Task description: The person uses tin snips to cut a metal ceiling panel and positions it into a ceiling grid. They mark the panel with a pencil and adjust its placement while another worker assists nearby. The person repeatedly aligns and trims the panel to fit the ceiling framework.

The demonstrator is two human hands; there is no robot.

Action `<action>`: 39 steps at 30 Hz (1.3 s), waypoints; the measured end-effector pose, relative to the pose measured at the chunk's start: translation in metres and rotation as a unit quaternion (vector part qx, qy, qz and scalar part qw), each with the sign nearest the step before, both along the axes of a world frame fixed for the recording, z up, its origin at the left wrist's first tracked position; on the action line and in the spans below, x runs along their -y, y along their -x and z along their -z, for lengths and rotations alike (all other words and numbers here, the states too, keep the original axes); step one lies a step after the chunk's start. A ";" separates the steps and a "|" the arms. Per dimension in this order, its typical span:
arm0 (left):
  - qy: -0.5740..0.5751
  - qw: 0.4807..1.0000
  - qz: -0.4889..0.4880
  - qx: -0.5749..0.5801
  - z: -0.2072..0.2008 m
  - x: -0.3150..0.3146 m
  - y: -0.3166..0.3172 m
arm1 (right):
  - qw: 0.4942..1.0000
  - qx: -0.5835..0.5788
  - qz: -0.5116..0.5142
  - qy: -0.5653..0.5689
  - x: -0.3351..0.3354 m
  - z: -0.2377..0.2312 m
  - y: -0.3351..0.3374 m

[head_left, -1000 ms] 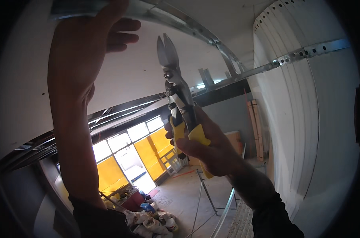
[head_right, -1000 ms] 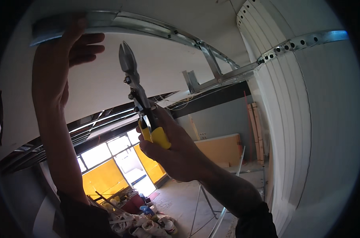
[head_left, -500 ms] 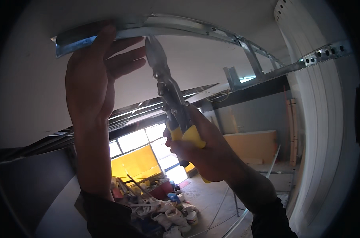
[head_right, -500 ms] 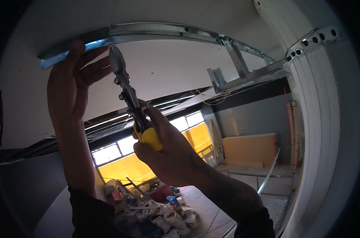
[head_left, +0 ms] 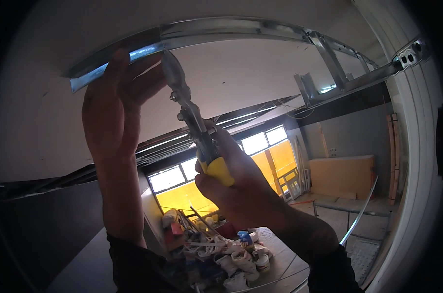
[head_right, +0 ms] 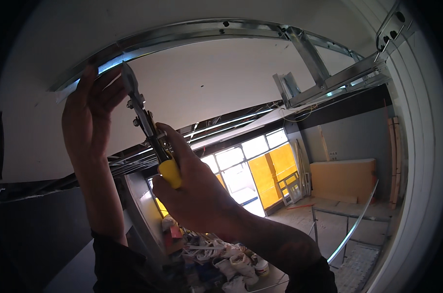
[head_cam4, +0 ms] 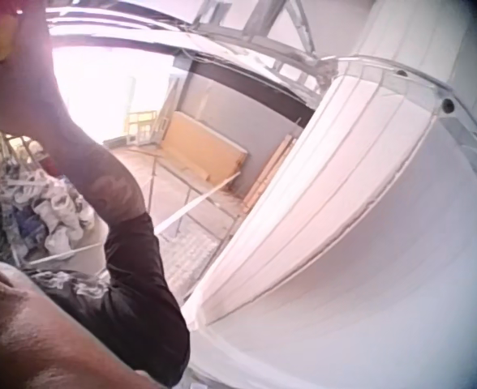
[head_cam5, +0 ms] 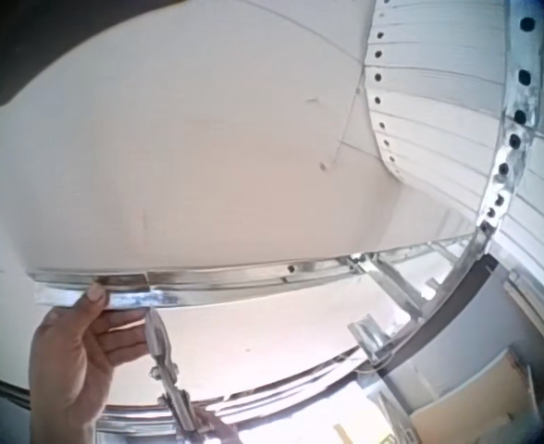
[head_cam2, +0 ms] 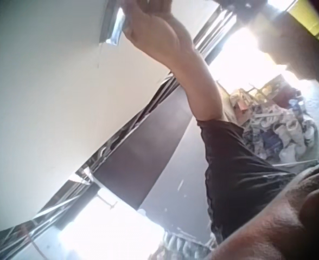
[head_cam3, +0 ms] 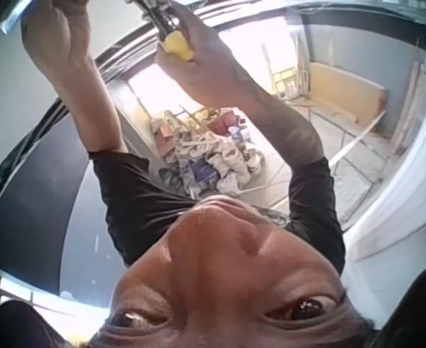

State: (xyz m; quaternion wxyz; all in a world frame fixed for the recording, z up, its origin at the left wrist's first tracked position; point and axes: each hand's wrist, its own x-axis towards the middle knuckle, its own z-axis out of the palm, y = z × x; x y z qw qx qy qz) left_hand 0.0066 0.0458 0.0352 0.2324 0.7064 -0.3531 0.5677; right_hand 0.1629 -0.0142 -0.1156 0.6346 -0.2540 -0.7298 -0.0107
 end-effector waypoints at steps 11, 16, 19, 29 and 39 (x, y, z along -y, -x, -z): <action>-0.022 0.999 0.011 -0.040 -0.006 -0.014 0.006 | 0.999 0.002 -0.006 -0.037 -0.015 0.001 0.005; -0.038 0.998 0.008 -0.046 -0.006 -0.013 0.006 | 0.999 0.000 0.002 -0.048 -0.018 0.001 0.006; -0.050 0.997 0.017 -0.057 -0.005 -0.013 0.006 | 0.998 -0.004 0.008 -0.058 -0.019 0.002 0.008; -0.066 0.996 0.024 -0.051 -0.006 -0.012 0.003 | 0.999 -0.008 0.006 -0.039 -0.015 0.002 0.008; -0.054 0.997 0.025 -0.056 -0.007 -0.014 0.003 | 0.999 -0.040 0.013 -0.002 -0.010 0.001 0.011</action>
